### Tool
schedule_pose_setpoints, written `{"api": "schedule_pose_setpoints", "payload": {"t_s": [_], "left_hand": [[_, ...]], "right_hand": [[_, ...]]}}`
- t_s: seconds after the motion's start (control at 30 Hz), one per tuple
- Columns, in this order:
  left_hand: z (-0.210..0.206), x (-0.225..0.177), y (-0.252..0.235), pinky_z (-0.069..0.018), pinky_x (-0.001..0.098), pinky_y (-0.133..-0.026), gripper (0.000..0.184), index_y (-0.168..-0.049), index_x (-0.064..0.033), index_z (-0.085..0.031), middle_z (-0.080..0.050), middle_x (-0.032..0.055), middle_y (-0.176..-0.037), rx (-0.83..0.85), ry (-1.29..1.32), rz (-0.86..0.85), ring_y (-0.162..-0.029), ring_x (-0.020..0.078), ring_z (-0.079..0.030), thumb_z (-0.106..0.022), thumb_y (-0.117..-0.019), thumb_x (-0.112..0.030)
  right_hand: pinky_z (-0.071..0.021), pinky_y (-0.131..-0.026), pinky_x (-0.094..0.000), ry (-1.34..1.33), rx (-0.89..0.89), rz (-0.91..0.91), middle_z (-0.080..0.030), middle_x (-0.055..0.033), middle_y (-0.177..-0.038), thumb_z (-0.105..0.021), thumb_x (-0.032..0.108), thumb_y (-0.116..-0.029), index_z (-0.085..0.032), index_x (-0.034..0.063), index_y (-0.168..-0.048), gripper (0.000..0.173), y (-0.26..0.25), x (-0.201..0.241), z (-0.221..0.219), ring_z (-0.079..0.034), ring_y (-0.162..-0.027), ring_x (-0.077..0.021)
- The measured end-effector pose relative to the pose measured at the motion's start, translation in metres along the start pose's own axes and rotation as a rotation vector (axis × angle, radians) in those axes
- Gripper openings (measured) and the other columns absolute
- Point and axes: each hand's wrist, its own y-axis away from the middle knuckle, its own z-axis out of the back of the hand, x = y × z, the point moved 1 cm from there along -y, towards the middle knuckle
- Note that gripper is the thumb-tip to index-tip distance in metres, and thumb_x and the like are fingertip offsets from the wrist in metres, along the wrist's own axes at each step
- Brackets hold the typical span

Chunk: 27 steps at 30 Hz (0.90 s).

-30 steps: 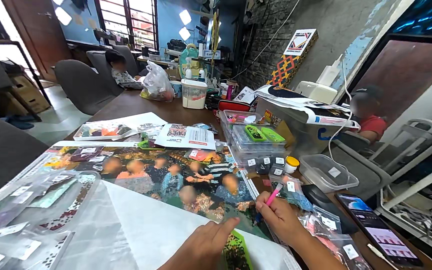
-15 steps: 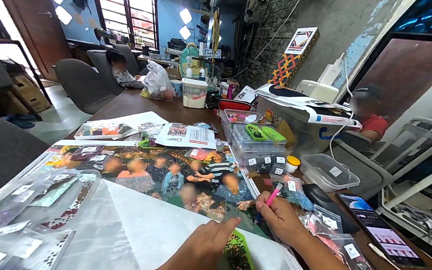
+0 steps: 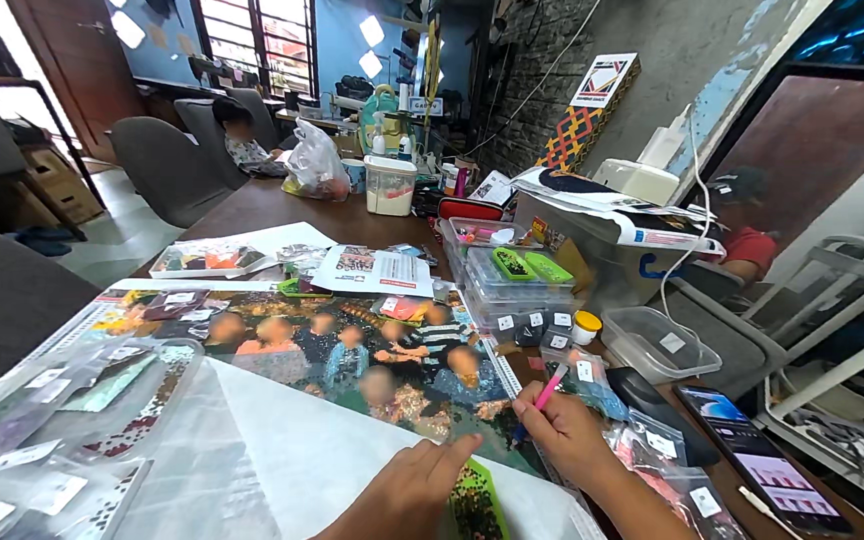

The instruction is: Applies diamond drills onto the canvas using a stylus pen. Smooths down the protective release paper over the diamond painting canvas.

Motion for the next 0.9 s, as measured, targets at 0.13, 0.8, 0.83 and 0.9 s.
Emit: {"api": "schedule_pose_setpoints", "payload": {"t_s": [0.13,0.8,0.83,0.9], "left_hand": [[0.0,0.0002,0.0002,-0.0538,0.0573,-0.086,0.101,-0.148,0.0049,-0.044,-0.067,0.0237,-0.124,0.002,-0.001,-0.004,-0.104,0.0413,-0.067,-0.086,-0.0727,-0.046],[-0.001,0.0,0.0001,-0.0533,0.0571,-0.089,0.1,-0.148,0.0044,-0.044,-0.065,0.0239,-0.128,-0.002,0.007,-0.002,-0.108,0.041,-0.066,-0.086,-0.0736,-0.048],[-0.0009,-0.0001,0.0,-0.0535,0.0565,-0.089,0.101,-0.148,0.0045,-0.044,-0.065,0.0239,-0.128,-0.005,0.008,-0.002,-0.107,0.0406,-0.066,-0.086,-0.0733,-0.048],[-0.0003,-0.0007,0.0,-0.0533,0.0569,-0.089,0.104,-0.149,0.0044,-0.043,-0.064,0.0242,-0.13,-0.004,0.025,0.011,-0.108,0.0408,-0.066,-0.086,-0.0722,-0.05]], "right_hand": [[-0.0407,-0.053,-0.0119,0.0,-0.012,0.009,-0.051,0.0076,-0.063,-0.05,0.024,-0.1032,-0.062,0.0066,-0.086,0.027,0.0002,-0.0008,-0.0014,-0.047,-0.055,0.0062],[-0.038,-0.053,-0.0127,0.092,0.035,0.073,-0.05,0.0035,-0.063,-0.05,0.027,-0.1048,-0.061,0.005,-0.088,0.03,0.0018,0.0025,-0.0015,-0.045,-0.055,0.0038],[-0.0386,-0.054,-0.0133,0.089,0.065,0.084,-0.05,0.0026,-0.064,-0.049,0.027,-0.1058,-0.061,0.0046,-0.089,0.031,0.0012,0.0019,-0.0001,-0.045,-0.056,0.003],[-0.0394,-0.055,-0.0142,0.084,0.116,0.098,-0.051,0.0014,-0.066,-0.048,0.029,-0.107,-0.061,0.0038,-0.092,0.032,-0.0002,0.0012,0.002,-0.046,-0.057,0.0016]]}}
